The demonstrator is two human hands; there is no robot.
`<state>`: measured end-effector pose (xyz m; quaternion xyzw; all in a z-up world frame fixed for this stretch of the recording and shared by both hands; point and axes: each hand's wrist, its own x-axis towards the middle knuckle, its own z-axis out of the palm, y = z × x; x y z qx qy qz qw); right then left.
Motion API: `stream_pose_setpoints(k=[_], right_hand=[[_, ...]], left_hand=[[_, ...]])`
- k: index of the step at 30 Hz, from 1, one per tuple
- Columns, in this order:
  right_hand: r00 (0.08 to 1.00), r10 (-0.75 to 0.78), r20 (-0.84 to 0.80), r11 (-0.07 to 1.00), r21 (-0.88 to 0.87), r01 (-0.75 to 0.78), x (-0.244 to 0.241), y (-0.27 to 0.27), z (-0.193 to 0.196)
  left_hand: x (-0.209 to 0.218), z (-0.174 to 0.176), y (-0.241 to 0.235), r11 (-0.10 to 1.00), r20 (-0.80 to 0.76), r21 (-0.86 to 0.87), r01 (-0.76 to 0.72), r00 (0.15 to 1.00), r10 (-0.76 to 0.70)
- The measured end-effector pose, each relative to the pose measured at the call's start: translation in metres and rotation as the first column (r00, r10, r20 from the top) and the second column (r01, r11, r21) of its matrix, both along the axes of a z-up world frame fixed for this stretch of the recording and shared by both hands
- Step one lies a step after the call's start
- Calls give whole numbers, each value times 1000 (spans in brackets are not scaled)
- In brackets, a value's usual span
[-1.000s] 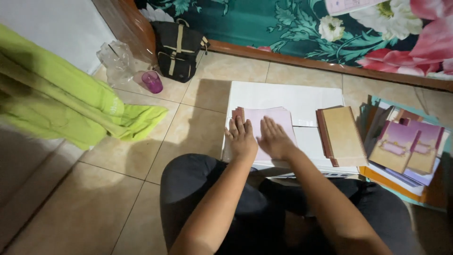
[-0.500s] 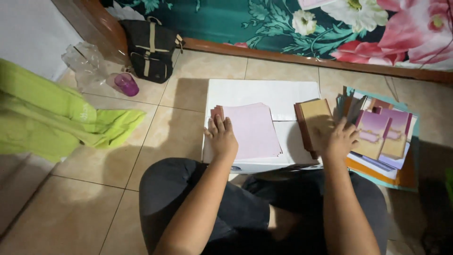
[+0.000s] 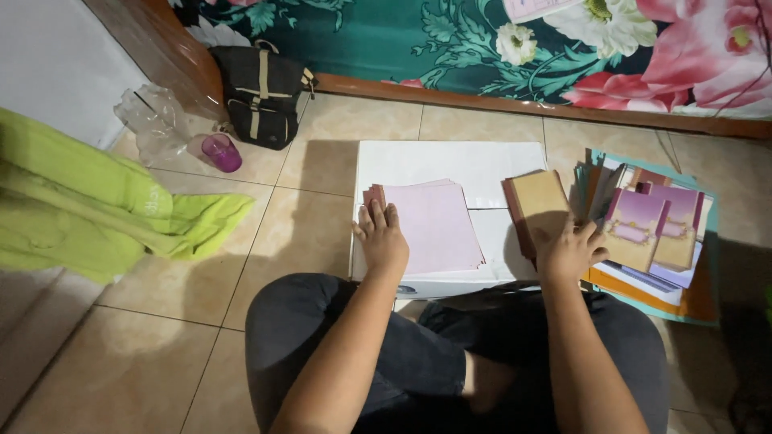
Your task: Folding printed cards and organizing them into stacks on the floor.
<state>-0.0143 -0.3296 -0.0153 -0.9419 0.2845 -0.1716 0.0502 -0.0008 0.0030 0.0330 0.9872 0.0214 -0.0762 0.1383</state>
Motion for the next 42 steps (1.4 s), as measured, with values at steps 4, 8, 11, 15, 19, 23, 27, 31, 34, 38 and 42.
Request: stream_pose_setpoints(k=[4, 8, 11, 15, 19, 23, 27, 31, 34, 38, 42], right_hand=[[1000, 1, -2, 993, -118, -2, -1, 2, -7], [1000, 16, 7, 998, -55, -15, -6, 1, 16], [999, 29, 14, 996, -82, -28, -5, 4, 21], [996, 34, 84, 998, -49, -29, -3, 10, 18], [997, 28, 77, 999, -24, -26, 0, 6, 13], [996, 61, 68, 995, -80, -55, 8, -13, -3], [993, 71, 97, 984, 155, -86, 10, -24, 4], [803, 320, 502, 863, 195, -466, -22, 29, 71], [741, 186, 645, 365, 655, -662, -24, 56, 63], [825, 54, 563, 234, 796, -559, -17, 83, 17], [862, 31, 505, 90, 858, -506, -6, 93, -11]], left_hand=[[-5, 10, 1, 1000, 1, -20, -3, 1000, 3], [-3, 9, 3, 1000, -10, -19, -3, 1000, 3], [-2, 7, 2, 1000, -16, -5, 5, 1000, -5], [-4, 12, 2, 1000, 8, -22, 3, 1000, -3], [-5, 11, 2, 999, 24, -36, 7, 1000, -6], [-5, 9, 1, 1000, 36, -14, 3, 999, -3], [-10, 17, -1, 999, 98, -1, -37, 994, 37], [1, -14, -7, 979, 509, -158, 127, 860, -29], [-12, 10, -14, 881, 599, -368, 298, 800, -21], [-21, 15, -25, 500, 153, -858, 116, 988, 34], [-4, -18, -28, 448, 106, -893, 51, 989, 100]])
